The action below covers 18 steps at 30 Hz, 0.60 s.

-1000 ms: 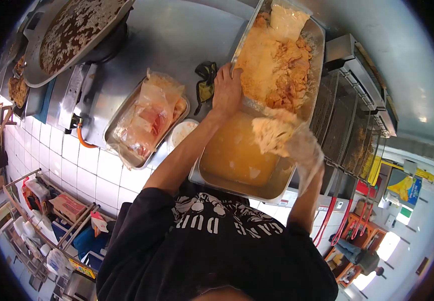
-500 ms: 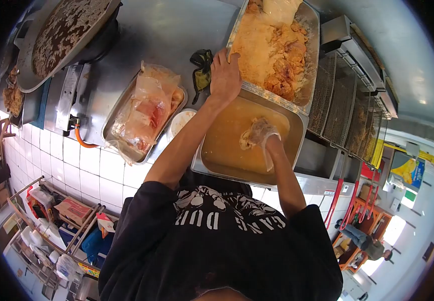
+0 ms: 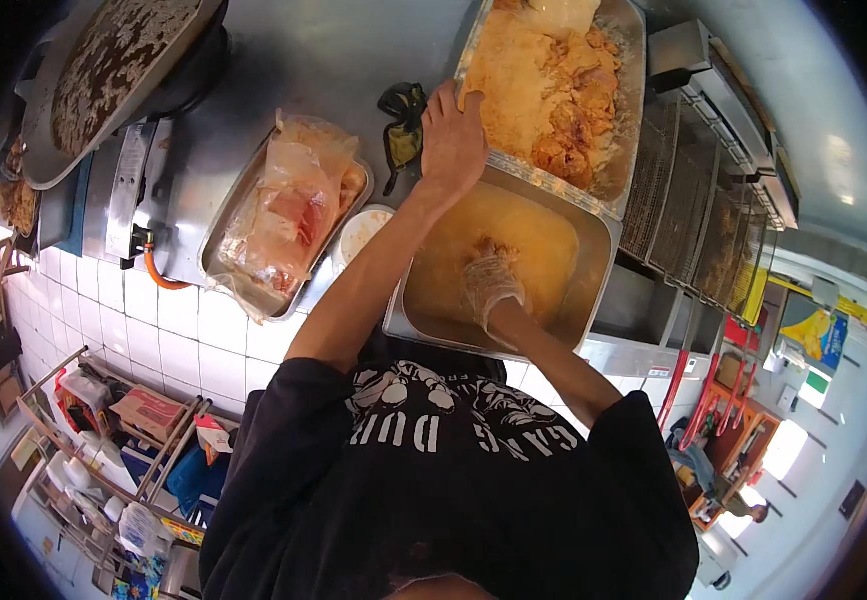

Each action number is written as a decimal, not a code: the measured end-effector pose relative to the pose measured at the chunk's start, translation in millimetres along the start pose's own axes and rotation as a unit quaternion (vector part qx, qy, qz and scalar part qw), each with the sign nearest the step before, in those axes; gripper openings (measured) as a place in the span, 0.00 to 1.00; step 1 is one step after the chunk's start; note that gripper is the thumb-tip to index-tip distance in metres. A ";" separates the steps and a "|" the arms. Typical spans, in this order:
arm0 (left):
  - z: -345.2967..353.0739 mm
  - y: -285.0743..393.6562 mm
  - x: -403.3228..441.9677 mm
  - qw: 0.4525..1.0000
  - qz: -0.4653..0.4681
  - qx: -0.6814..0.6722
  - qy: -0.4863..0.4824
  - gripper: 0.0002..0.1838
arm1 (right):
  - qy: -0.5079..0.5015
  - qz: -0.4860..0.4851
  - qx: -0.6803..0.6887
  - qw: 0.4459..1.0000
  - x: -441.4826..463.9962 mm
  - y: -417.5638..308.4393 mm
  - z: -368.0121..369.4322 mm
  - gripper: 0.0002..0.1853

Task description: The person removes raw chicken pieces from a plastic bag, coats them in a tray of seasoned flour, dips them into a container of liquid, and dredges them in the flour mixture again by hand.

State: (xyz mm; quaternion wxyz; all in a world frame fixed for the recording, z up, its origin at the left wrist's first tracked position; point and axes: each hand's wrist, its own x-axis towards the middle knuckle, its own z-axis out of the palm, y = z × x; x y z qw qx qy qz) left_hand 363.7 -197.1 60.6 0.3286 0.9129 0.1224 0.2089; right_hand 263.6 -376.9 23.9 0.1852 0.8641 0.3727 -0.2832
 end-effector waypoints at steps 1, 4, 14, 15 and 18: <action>-0.2 0.6 -0.3 1.000 -0.002 -0.002 -0.008 0.24 | -0.070 -0.023 -0.026 0.997 0.5 1.7 -6.3 0.27; -3.1 3.0 -0.9 1.000 -0.012 0.009 -0.028 0.24 | 0.004 -0.062 -0.034 0.998 3.4 4.4 2.5 0.28; -1.4 0.6 -0.5 1.000 -0.002 0.016 -0.019 0.25 | -0.057 -0.020 -0.024 0.998 39.2 30.6 19.1 0.23; -1.1 0.4 -0.2 1.000 -0.003 0.014 -0.020 0.25 | 0.008 -0.065 0.027 0.997 45.4 48.4 31.5 0.22; -1.4 1.3 -1.1 1.000 -0.008 0.012 -0.019 0.25 | 0.056 -0.110 0.087 0.989 20.1 83.5 12.1 0.21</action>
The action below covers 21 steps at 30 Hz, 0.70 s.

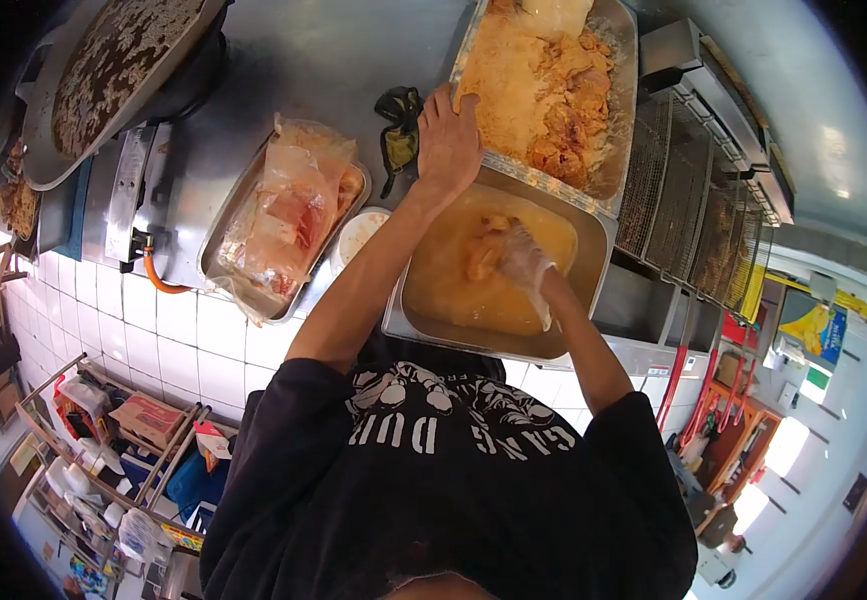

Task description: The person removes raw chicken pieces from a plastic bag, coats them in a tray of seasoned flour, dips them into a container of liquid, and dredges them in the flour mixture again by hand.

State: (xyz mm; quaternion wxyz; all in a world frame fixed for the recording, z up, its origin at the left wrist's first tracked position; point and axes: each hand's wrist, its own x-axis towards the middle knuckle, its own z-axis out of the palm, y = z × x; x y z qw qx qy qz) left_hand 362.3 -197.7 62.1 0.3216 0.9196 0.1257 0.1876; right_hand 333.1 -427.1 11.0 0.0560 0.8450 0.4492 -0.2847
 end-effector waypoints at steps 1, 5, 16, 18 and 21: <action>-0.5 0.2 0.5 1.000 -0.002 0.001 0.002 0.26 | -0.016 0.006 0.017 1.000 -15.7 -1.9 -22.6 0.21; 0.9 -0.4 1.1 1.000 0.001 0.014 0.005 0.26 | -0.036 0.024 0.060 0.997 -53.3 -4.3 -70.3 0.20; -3.2 1.6 1.4 1.000 -0.003 -0.006 -0.004 0.26 | 0.095 0.089 0.044 0.991 -72.0 8.5 -130.5 0.18; -3.6 1.4 0.7 1.000 -0.002 0.002 -0.003 0.26 | 0.150 0.126 0.011 0.981 -76.7 21.8 -147.8 0.17; -3.1 2.1 0.9 1.000 -0.007 -0.001 -0.002 0.27 | 0.177 0.203 -0.059 0.961 -71.5 55.3 -166.9 0.17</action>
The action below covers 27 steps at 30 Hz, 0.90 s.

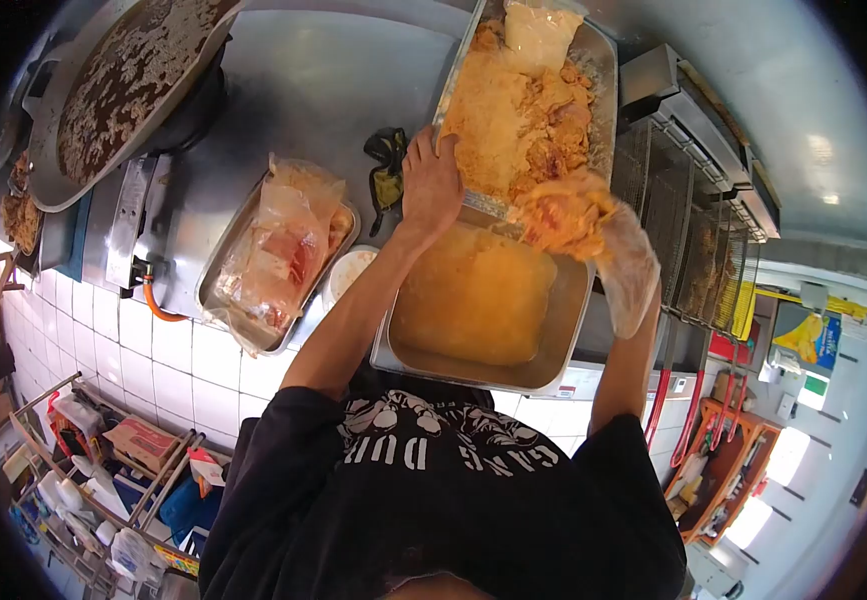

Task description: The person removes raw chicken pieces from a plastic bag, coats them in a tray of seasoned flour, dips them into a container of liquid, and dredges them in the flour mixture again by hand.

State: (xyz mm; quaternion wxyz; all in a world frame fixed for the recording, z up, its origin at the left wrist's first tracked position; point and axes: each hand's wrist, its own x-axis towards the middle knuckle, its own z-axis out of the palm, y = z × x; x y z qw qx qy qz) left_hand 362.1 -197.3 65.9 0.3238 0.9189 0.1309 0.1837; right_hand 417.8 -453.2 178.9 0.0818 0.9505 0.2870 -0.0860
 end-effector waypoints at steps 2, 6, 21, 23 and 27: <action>-1.4 0.6 0.9 1.000 -0.003 -0.005 0.005 0.27 | -0.019 0.044 -0.052 0.997 22.3 16.5 5.1 0.17; -1.3 1.3 0.6 1.000 -0.003 -0.001 0.007 0.28 | -0.175 0.060 -0.156 0.970 79.0 37.2 40.9 0.16; -11.0 7.1 8.0 0.999 -0.021 -0.030 -0.007 0.27 | -0.228 -0.188 -0.112 0.949 347.2 -34.0 51.3 0.22; -9.5 7.4 9.3 0.999 -0.029 -0.038 -0.013 0.26 | -0.231 -0.095 0.039 0.967 402.7 -38.1 125.1 0.24; -11.5 7.0 12.3 0.998 -0.035 -0.053 -0.011 0.25 | -0.241 -0.272 -0.177 0.915 381.5 -74.5 103.6 0.25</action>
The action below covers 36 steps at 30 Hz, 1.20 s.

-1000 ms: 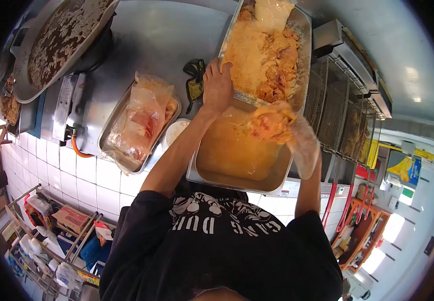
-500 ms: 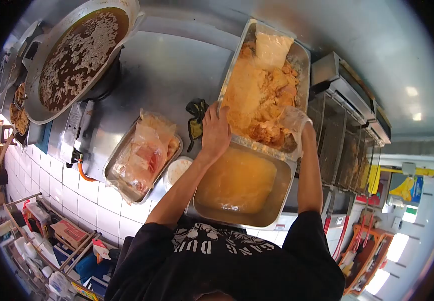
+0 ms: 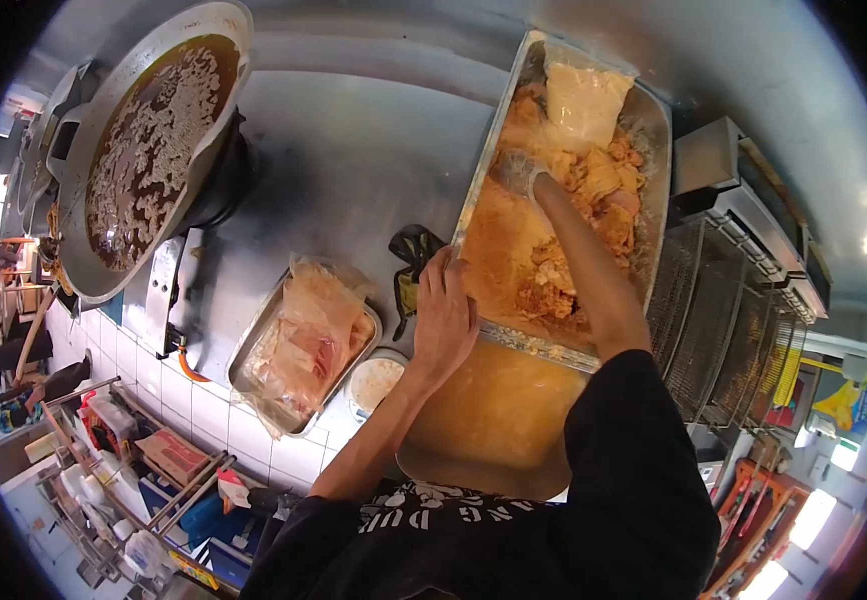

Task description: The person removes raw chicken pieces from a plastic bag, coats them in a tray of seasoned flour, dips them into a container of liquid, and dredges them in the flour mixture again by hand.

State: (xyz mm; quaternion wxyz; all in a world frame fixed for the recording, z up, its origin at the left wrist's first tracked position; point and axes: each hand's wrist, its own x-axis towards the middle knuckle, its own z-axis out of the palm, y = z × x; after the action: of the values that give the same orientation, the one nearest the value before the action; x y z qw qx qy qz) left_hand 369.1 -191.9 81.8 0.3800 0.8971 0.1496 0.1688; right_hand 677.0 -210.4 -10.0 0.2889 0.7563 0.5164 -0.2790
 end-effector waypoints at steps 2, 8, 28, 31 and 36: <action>1.5 3.3 -0.5 1.000 -0.006 -0.007 -0.001 0.25 | 0.001 -0.062 -0.025 0.998 -5.1 -16.2 23.9 0.25; 5.1 2.0 0.1 1.000 0.000 -0.006 -0.004 0.25 | -0.140 -0.144 0.090 0.975 -88.1 -83.9 13.7 0.23; 7.0 -2.8 -0.4 0.999 -0.033 0.013 -0.022 0.29 | -0.057 0.270 0.196 0.941 -135.3 169.4 -26.0 0.19; 1.8 4.6 5.2 0.998 -0.059 0.010 -0.035 0.27 | 0.175 0.364 0.368 0.837 -66.1 219.7 62.9 0.17; 4.9 3.0 3.4 0.997 -0.067 0.017 -0.045 0.26 | 0.044 0.337 0.420 0.842 -38.8 211.9 65.1 0.21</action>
State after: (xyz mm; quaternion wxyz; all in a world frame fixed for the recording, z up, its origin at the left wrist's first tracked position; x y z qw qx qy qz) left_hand 374.7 -195.6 81.4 0.3815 0.8981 0.1951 0.0994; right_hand 856.6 -345.2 5.4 -0.0027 0.9441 0.0750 -0.3210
